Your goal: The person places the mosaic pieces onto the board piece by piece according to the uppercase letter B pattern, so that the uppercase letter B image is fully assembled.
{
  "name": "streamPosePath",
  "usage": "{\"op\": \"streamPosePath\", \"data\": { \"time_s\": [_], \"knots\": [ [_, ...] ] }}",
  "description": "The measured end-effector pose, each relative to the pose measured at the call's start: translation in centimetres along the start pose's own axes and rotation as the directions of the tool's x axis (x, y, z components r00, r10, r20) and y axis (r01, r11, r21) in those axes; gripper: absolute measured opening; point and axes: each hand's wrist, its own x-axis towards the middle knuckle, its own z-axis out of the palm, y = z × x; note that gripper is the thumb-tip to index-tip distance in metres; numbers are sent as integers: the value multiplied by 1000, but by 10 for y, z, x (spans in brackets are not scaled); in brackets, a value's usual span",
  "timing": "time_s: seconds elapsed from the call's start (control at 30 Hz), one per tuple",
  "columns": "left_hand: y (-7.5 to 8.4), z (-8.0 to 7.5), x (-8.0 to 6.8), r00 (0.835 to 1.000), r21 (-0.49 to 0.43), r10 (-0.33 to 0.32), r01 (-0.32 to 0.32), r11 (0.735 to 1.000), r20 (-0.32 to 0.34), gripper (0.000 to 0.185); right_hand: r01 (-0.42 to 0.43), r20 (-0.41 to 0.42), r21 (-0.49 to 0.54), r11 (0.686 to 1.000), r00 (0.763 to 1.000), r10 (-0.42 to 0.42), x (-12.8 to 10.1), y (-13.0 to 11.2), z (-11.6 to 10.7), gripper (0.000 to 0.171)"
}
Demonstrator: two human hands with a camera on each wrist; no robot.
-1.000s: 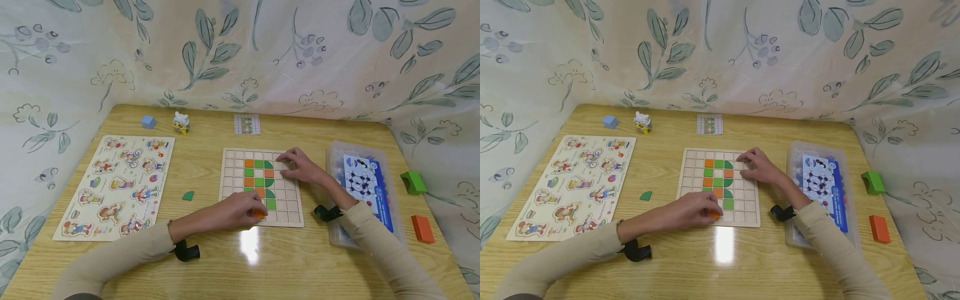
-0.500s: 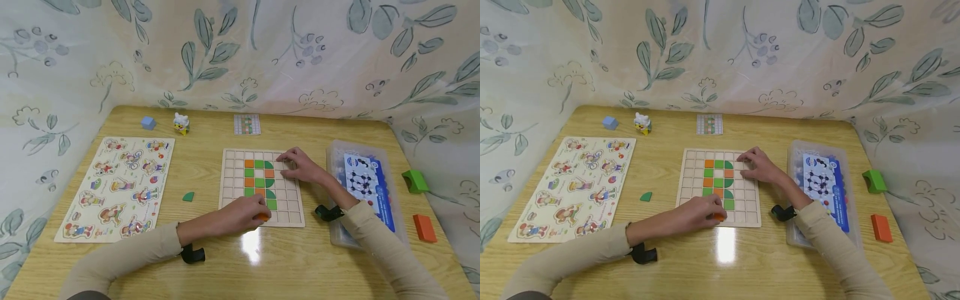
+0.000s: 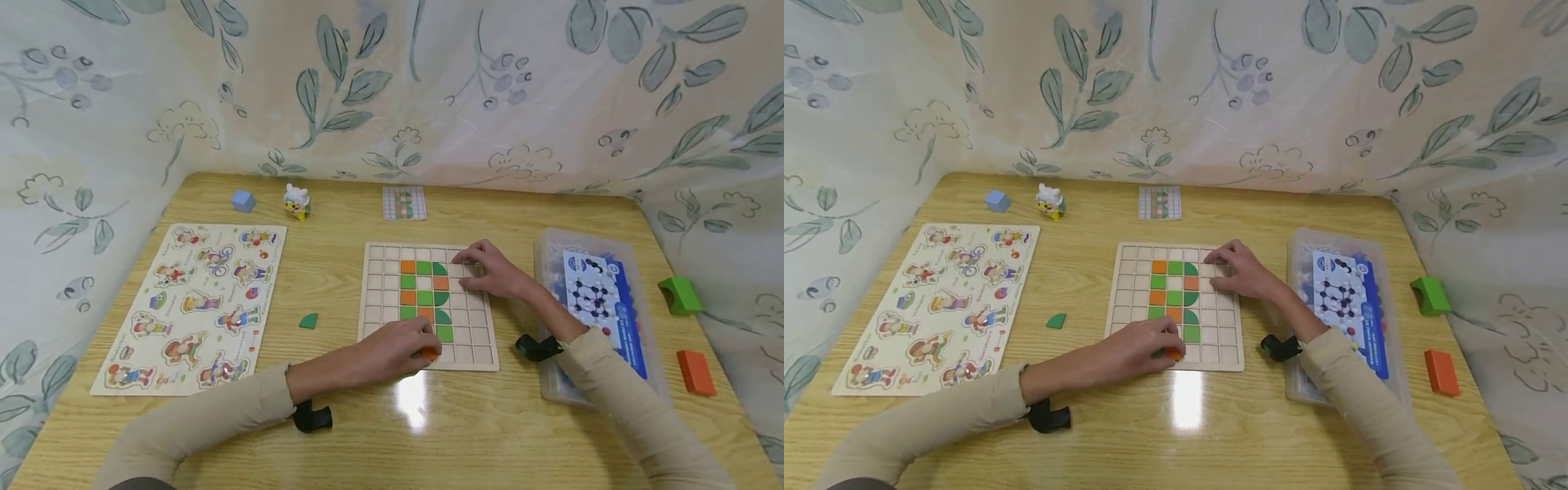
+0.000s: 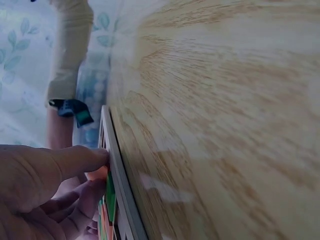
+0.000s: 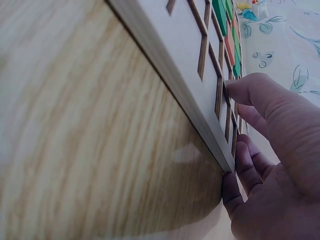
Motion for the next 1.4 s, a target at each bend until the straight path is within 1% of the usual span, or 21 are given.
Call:
{"op": "streamPosePath", "data": {
  "time_s": [0.23,0.33,0.47,0.57,0.67,0.77,0.9,0.97,1.07,1.13,1.17,1.2,1.27,1.3,1.33,1.4],
  "knots": [
    [-3,3,-3,998,66,41,-38,997,-45,13,-4,0,1,1000,1000,4,0,1,0,38],
    [-5,5,-4,994,122,68,-57,991,-81,11,-11,6,-3,1000,1000,11,0,2,0,38],
    [-6,6,-4,985,243,120,-87,966,-121,10,-15,7,-6,1000,1000,15,0,1,0,39],
    [-5,6,-3,981,308,146,-100,946,-129,11,-14,3,-3,1000,1000,14,0,0,-1,39],
    [-3,7,-3,978,352,156,-100,931,-135,12,-6,4,-2,1000,1000,6,0,1,-1,38],
    [-2,9,-3,974,381,164,-93,920,-156,12,0,4,-2,1000,1000,0,-1,1,-1,38],
    [-2,12,-5,966,395,171,-82,915,-195,15,-2,4,0,1000,1000,2,-1,1,-1,38],
    [-2,11,-6,964,398,167,-74,914,-205,14,-6,4,2,1000,1000,6,-1,1,-2,39],
    [-1,5,-15,970,364,130,-49,930,-203,7,-16,5,-2,1000,1000,16,0,1,-2,39],
    [-3,-4,-28,974,311,74,-3,950,-215,11,-13,3,-4,1000,1000,13,0,1,-2,39],
    [-5,-9,-36,973,281,40,27,959,-228,15,-6,2,-3,1000,1000,6,0,1,-2,39],
    [-8,-14,-45,968,258,11,56,965,-249,18,1,-1,-2,1000,1000,-1,0,1,-2,39],
    [-18,-24,-65,952,237,-61,136,962,-300,20,15,-1,-1,1000,1000,-15,0,1,-2,39],
    [-24,-29,-76,939,236,-100,184,954,-329,21,20,0,1,1000,1000,-20,0,1,-2,39],
    [-30,-34,-86,924,236,-141,234,943,-354,21,22,1,1,1000,1000,-22,0,1,-1,39],
    [-41,-41,-106,894,235,-234,339,911,-383,21,18,3,-1,1000,1000,-18,0,1,-1,39]
  ]
}}
